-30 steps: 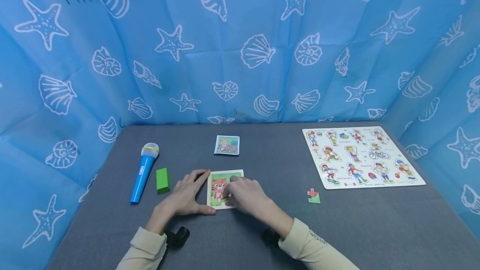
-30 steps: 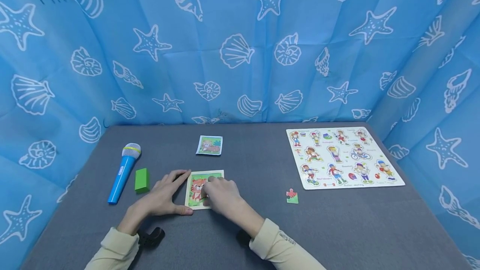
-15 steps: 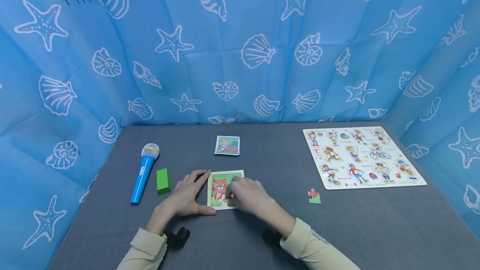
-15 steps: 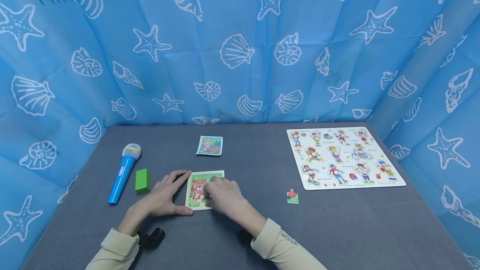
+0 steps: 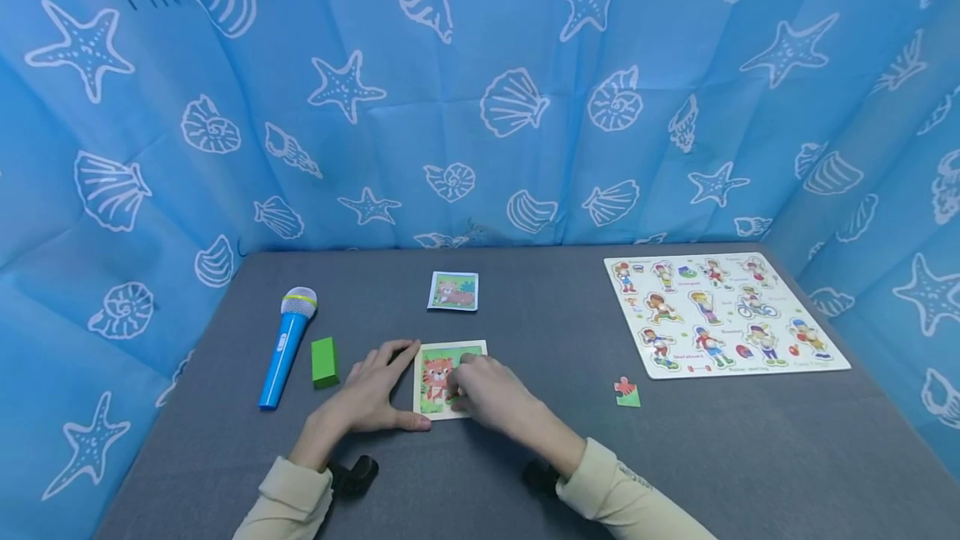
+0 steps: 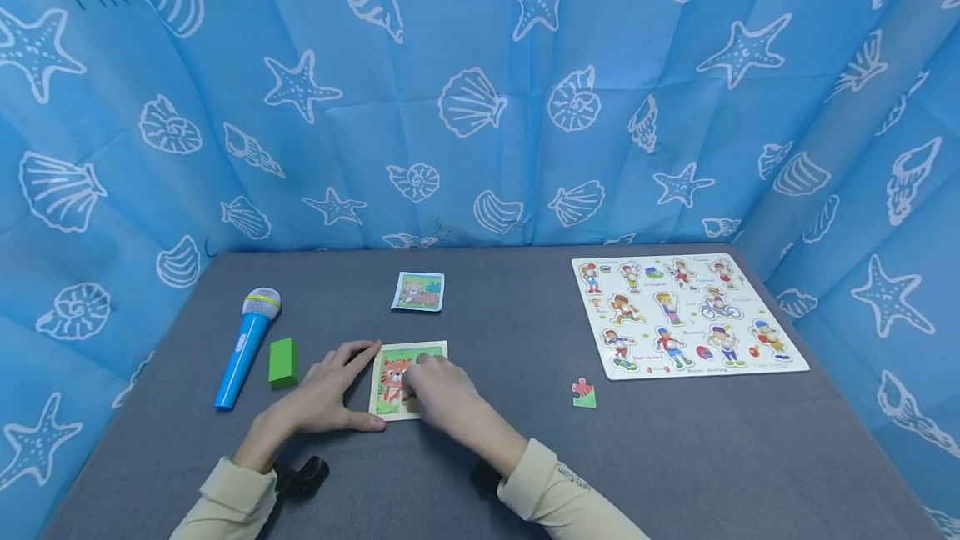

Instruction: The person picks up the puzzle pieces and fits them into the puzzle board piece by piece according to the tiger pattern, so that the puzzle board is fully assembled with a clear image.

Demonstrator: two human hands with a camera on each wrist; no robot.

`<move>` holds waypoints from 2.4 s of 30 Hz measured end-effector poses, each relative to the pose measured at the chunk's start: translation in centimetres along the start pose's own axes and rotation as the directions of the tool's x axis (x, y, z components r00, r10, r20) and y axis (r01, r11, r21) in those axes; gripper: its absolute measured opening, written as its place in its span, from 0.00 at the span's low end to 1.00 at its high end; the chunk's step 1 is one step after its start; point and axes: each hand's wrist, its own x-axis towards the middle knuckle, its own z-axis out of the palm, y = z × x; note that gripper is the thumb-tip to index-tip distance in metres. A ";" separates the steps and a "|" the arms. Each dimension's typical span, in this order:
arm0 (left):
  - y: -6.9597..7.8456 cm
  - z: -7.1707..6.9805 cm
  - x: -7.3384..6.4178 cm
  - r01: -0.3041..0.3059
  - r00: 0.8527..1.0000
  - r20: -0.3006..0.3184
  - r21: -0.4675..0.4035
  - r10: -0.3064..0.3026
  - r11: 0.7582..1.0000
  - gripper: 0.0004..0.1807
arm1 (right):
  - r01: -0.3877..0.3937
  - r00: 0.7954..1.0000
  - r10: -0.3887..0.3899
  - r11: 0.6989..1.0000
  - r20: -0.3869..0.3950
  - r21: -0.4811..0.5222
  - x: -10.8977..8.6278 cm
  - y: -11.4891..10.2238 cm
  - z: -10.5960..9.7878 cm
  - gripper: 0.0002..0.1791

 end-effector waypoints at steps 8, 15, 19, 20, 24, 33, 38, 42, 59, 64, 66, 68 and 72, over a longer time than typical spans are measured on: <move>0.0 0.1 -0.1 0.007 1.000 0.000 0.004 -0.007 1.000 0.65 | 0.006 1.000 -0.003 0.997 -0.031 0.071 0.3 -0.4 0.6 0.04; 0.0 0.2 0.2 0.021 1.000 0.000 -0.006 -0.021 1.000 0.65 | -0.045 0.998 0.045 0.999 -0.043 0.000 0.4 -1.2 0.3 0.04; -0.1 0.1 0.2 0.021 1.000 -0.001 -0.004 -0.021 1.000 0.65 | -0.032 0.999 0.032 0.998 -0.005 -0.047 0.4 -1.3 0.1 0.01; 0.0 0.1 0.2 0.019 1.000 -0.002 -0.002 -0.019 1.000 0.65 | -0.020 1.000 0.020 0.998 0.002 -0.065 0.3 -1.4 0.1 0.02; 0.0 0.1 0.1 0.017 1.000 -0.002 0.001 -0.017 1.000 0.65 | 0.012 1.000 -0.011 0.993 0.011 -0.115 0.1 -1.3 0.1 0.04; -0.1 0.1 0.0 0.010 1.000 -0.001 -0.003 -0.010 1.000 0.65 | 0.030 1.000 -0.028 0.988 0.013 -0.152 -0.7 -1.2 -0.1 0.08; -0.2 0.1 0.1 0.013 1.000 -0.003 0.002 -0.013 1.000 0.65 | 0.071 0.995 -0.058 0.986 0.085 -0.152 -1.5 -0.9 -0.8 0.14; -0.1 0.0 0.1 0.015 1.000 0.000 0.006 -0.015 1.000 0.65 | 0.106 0.987 -0.088 0.986 0.133 -0.129 -2.4 -0.5 -1.8 0.17; -0.2 0.2 0.1 0.019 1.000 0.003 0.009 -0.019 1.000 0.66 | -0.054 0.997 0.043 0.986 -0.072 -0.159 -8.3 7.4 -5.8 0.18; -0.2 0.3 0.2 0.032 0.999 0.011 0.008 -0.032 0.999 0.66 | -0.136 0.989 0.125 0.979 -0.079 -0.153 -10.0 9.8 -6.2 0.21; -0.2 0.3 0.2 0.035 0.999 0.014 0.004 -0.035 0.999 0.66 | -0.160 0.986 0.150 0.976 -0.076 -0.148 -10.7 10.6 -6.2 0.22; -0.2 0.3 0.3 0.033 0.999 0.011 0.002 -0.033 0.999 0.66 | -0.175 0.983 0.166 0.974 -0.076 -0.146 -11.3 11.2 -6.1 0.22; -0.3 0.3 0.3 0.031 1.000 0.004 0.006 -0.031 0.999 0.66 | -0.194 0.980 0.187 0.972 -0.067 -0.134 -12.0 12.1 -5.9 0.21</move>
